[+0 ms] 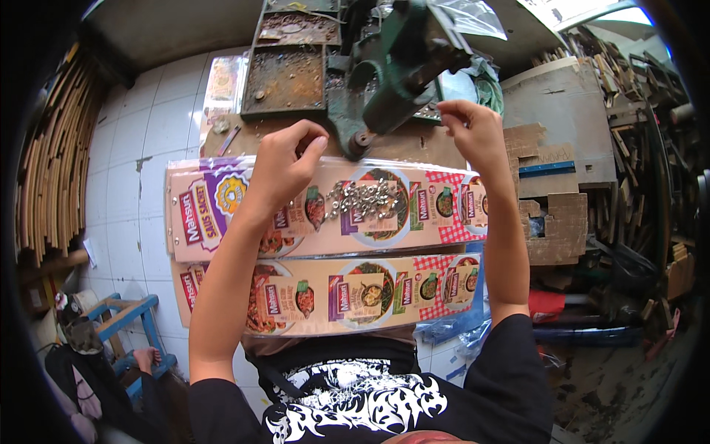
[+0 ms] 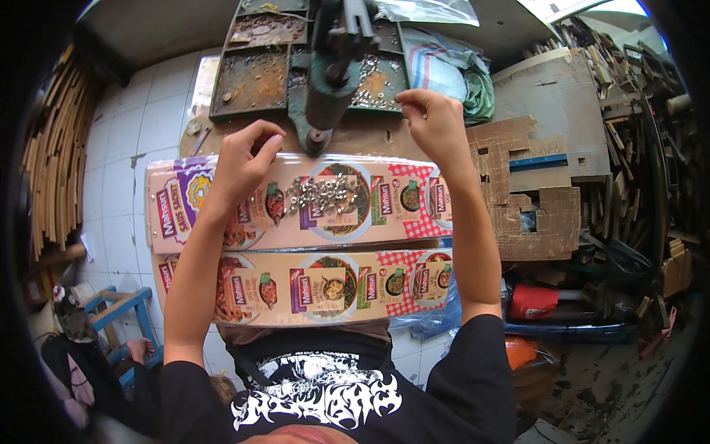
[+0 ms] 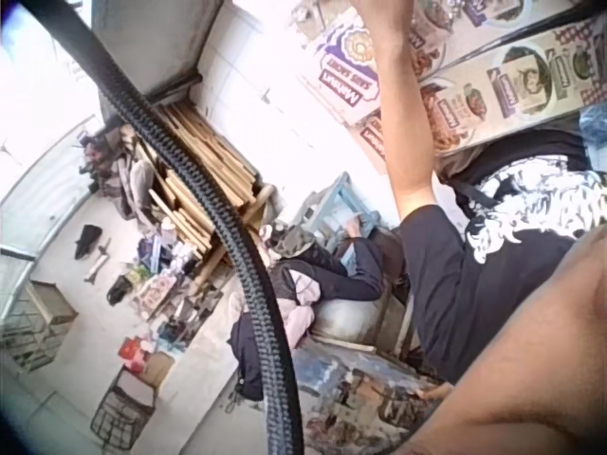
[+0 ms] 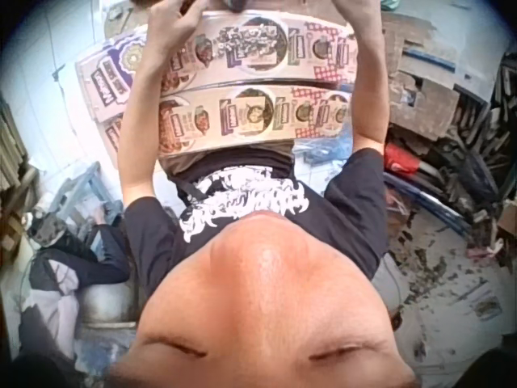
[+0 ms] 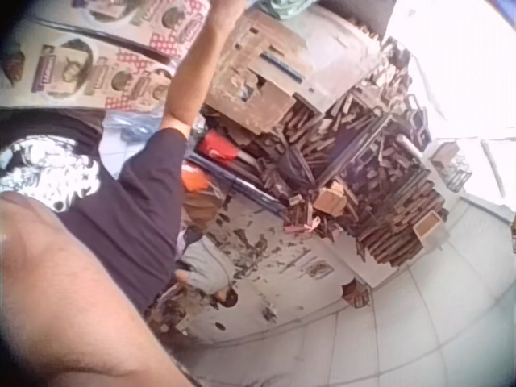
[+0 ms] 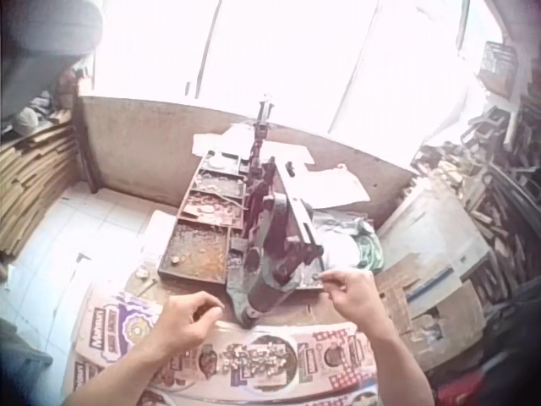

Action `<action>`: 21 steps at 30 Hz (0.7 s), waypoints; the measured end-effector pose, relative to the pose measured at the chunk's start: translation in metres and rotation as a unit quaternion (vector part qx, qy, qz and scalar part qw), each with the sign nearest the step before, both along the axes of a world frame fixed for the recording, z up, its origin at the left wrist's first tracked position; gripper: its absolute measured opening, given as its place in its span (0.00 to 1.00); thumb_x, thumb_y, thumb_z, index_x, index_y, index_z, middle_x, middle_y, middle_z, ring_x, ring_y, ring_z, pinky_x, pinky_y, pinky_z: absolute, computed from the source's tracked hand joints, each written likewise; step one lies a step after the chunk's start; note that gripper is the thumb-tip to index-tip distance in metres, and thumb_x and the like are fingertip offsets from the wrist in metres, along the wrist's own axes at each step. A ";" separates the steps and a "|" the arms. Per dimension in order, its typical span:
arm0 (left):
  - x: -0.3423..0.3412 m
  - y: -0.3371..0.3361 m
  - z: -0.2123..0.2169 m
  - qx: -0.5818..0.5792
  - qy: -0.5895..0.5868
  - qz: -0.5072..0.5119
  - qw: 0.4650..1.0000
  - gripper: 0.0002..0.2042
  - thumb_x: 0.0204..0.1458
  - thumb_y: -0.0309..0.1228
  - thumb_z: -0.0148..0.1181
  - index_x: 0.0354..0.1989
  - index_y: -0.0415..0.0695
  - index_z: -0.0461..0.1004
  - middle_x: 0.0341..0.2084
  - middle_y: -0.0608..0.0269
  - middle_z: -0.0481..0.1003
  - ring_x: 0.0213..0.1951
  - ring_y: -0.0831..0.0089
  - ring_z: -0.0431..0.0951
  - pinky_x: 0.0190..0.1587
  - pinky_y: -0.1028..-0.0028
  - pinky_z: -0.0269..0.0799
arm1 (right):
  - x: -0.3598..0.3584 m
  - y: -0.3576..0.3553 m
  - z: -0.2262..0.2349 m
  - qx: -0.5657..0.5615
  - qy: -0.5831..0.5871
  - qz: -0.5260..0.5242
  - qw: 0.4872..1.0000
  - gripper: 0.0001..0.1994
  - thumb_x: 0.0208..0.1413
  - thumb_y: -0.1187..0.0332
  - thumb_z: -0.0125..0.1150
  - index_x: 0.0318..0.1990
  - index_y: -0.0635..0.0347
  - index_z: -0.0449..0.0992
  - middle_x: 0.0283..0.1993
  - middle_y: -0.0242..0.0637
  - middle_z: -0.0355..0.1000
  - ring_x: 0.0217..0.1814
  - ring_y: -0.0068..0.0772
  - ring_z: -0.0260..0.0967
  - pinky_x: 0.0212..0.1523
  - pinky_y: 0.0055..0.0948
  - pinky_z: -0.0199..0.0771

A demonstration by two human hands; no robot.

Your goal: The person handles and fits metal eyelet pieces together by hand and picks up eyelet components from a tray next to a manual press machine.

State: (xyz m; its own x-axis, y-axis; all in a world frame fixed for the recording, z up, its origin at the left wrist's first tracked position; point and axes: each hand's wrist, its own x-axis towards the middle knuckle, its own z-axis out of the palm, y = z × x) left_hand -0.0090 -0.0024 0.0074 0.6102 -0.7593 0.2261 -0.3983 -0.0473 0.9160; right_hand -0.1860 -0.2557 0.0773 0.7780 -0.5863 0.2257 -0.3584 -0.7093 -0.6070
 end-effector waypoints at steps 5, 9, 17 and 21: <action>-0.002 0.001 0.001 -0.002 0.030 0.012 0.999 0.08 0.57 0.27 0.59 0.37 0.33 0.78 0.20 0.61 0.76 0.23 0.79 0.73 0.28 0.76 0.68 | 0.027 -0.063 -0.011 -0.107 -0.014 0.054 0.993 0.09 0.52 0.75 0.65 0.41 0.63 0.84 0.35 0.45 0.82 0.35 0.35 0.81 0.40 0.31 0.78; -0.002 -0.001 -0.001 0.013 0.035 0.013 0.999 0.07 0.58 0.26 0.59 0.37 0.33 0.78 0.19 0.65 0.74 0.22 0.83 0.70 0.26 0.78 0.65 | 0.048 -0.075 -0.018 -0.208 0.113 0.073 0.969 0.09 0.52 0.68 0.66 0.40 0.57 0.85 0.37 0.44 0.81 0.40 0.46 0.78 0.45 0.38 0.77; 0.001 0.000 0.002 0.063 0.037 -0.007 0.997 0.07 0.60 0.25 0.57 0.40 0.34 0.76 0.25 0.65 0.77 0.28 0.82 0.74 0.32 0.80 0.69 | 0.065 -0.074 -0.020 -0.242 0.160 0.141 0.946 0.08 0.51 0.67 0.65 0.37 0.57 0.84 0.38 0.42 0.80 0.43 0.48 0.77 0.45 0.42 0.75; -0.002 -0.002 0.001 0.013 0.032 0.014 0.999 0.07 0.58 0.25 0.59 0.37 0.33 0.77 0.19 0.67 0.73 0.22 0.84 0.68 0.25 0.78 0.63 | 0.067 -0.076 -0.023 -0.244 0.170 0.174 0.939 0.07 0.49 0.70 0.64 0.36 0.60 0.82 0.37 0.46 0.78 0.41 0.52 0.75 0.44 0.45 0.74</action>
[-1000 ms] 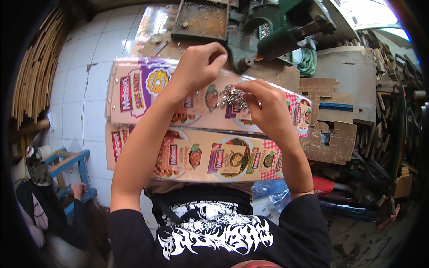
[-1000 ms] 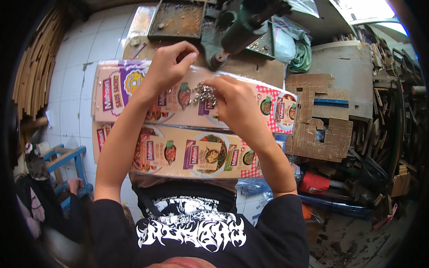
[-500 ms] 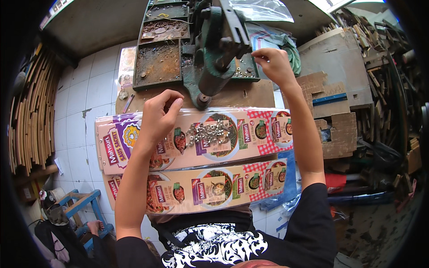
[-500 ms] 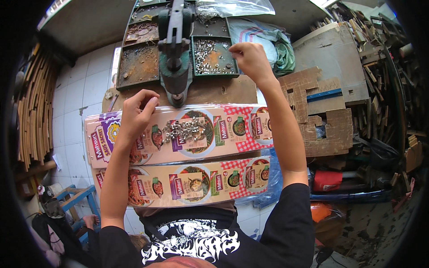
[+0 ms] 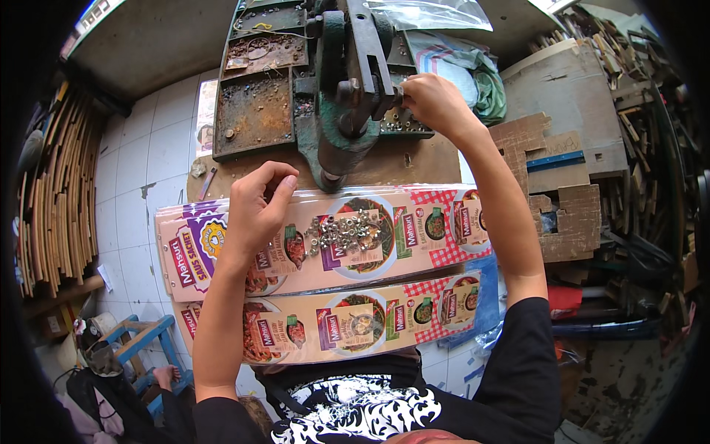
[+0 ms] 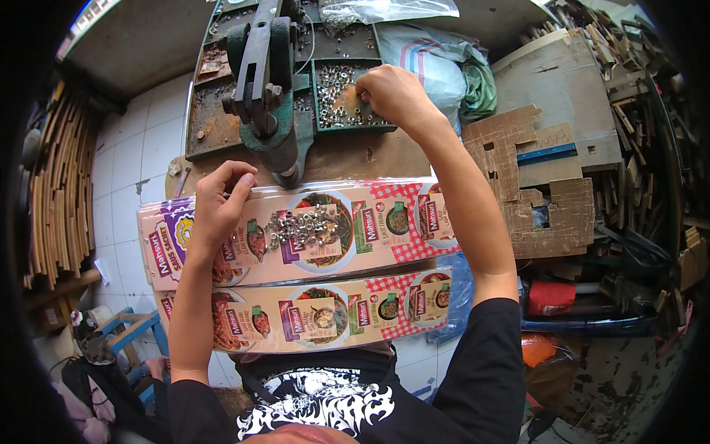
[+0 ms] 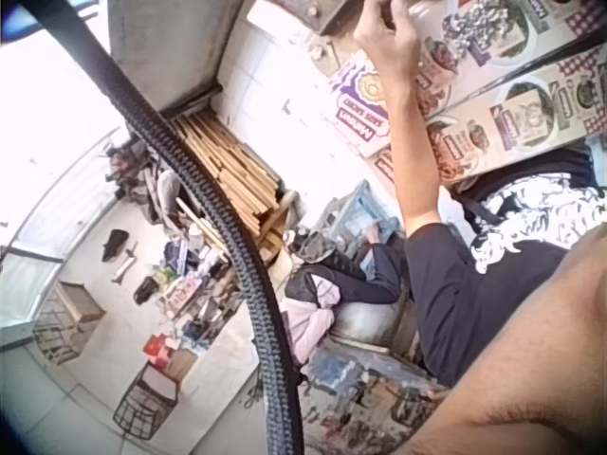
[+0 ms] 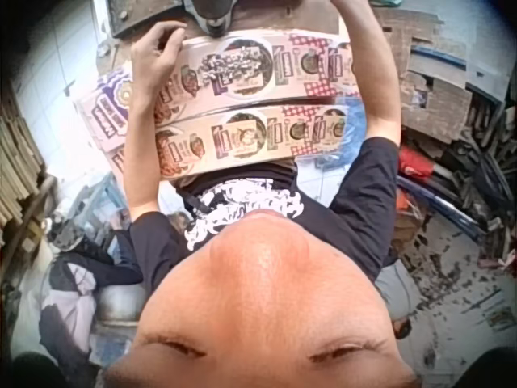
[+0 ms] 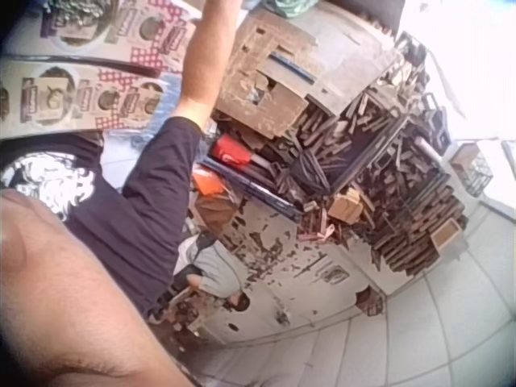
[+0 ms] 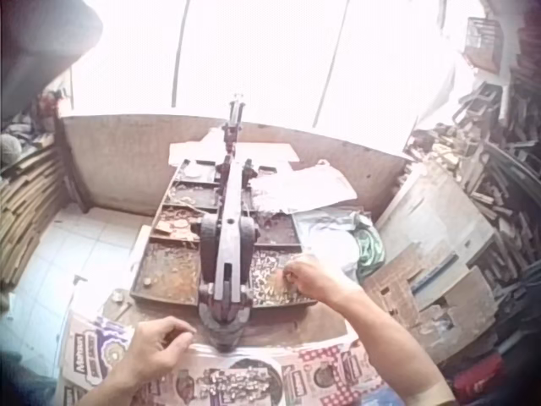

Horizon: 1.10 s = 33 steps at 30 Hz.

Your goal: The person handles and fits metal eyelet pieces together by hand and picks up eyelet components from a tray next to a manual press machine.

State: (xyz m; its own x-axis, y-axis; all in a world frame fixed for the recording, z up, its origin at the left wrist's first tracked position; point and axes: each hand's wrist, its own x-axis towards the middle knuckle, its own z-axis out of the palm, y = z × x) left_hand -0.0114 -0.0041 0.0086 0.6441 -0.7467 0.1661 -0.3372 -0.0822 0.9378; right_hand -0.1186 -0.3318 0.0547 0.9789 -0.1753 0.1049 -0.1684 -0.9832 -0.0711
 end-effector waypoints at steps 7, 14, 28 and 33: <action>0.002 0.004 0.003 0.038 0.005 -0.022 0.999 0.06 0.60 0.25 0.57 0.40 0.34 0.77 0.25 0.65 0.77 0.28 0.83 0.73 0.32 0.80 0.69 | -0.010 0.003 0.004 0.406 -0.053 -0.045 0.911 0.07 0.59 0.69 0.63 0.38 0.63 0.82 0.33 0.32 0.80 0.34 0.27 0.76 0.37 0.29 0.75; 0.001 0.004 0.006 0.032 -0.003 -0.023 0.999 0.07 0.59 0.25 0.57 0.40 0.34 0.77 0.26 0.64 0.78 0.28 0.83 0.74 0.32 0.79 0.70 | -0.047 0.041 0.018 0.815 -0.014 -0.022 0.579 0.11 0.66 0.61 0.59 0.45 0.59 0.77 0.36 0.29 0.73 0.34 0.20 0.68 0.35 0.23 0.70; 0.003 0.005 0.008 0.045 -0.011 -0.023 0.999 0.08 0.59 0.26 0.57 0.39 0.33 0.77 0.26 0.63 0.78 0.29 0.82 0.75 0.33 0.79 0.70 | -0.073 0.140 0.038 0.366 0.030 0.089 0.926 0.07 0.59 0.70 0.65 0.40 0.63 0.78 0.35 0.38 0.77 0.36 0.34 0.75 0.39 0.32 0.74; 0.000 0.003 0.004 0.029 -0.013 -0.018 0.999 0.08 0.59 0.26 0.57 0.39 0.33 0.77 0.26 0.63 0.78 0.30 0.81 0.76 0.34 0.79 0.71 | -0.078 0.168 0.006 0.206 -0.024 0.130 0.969 0.07 0.54 0.71 0.66 0.39 0.60 0.78 0.33 0.40 0.73 0.38 0.46 0.74 0.39 0.40 0.74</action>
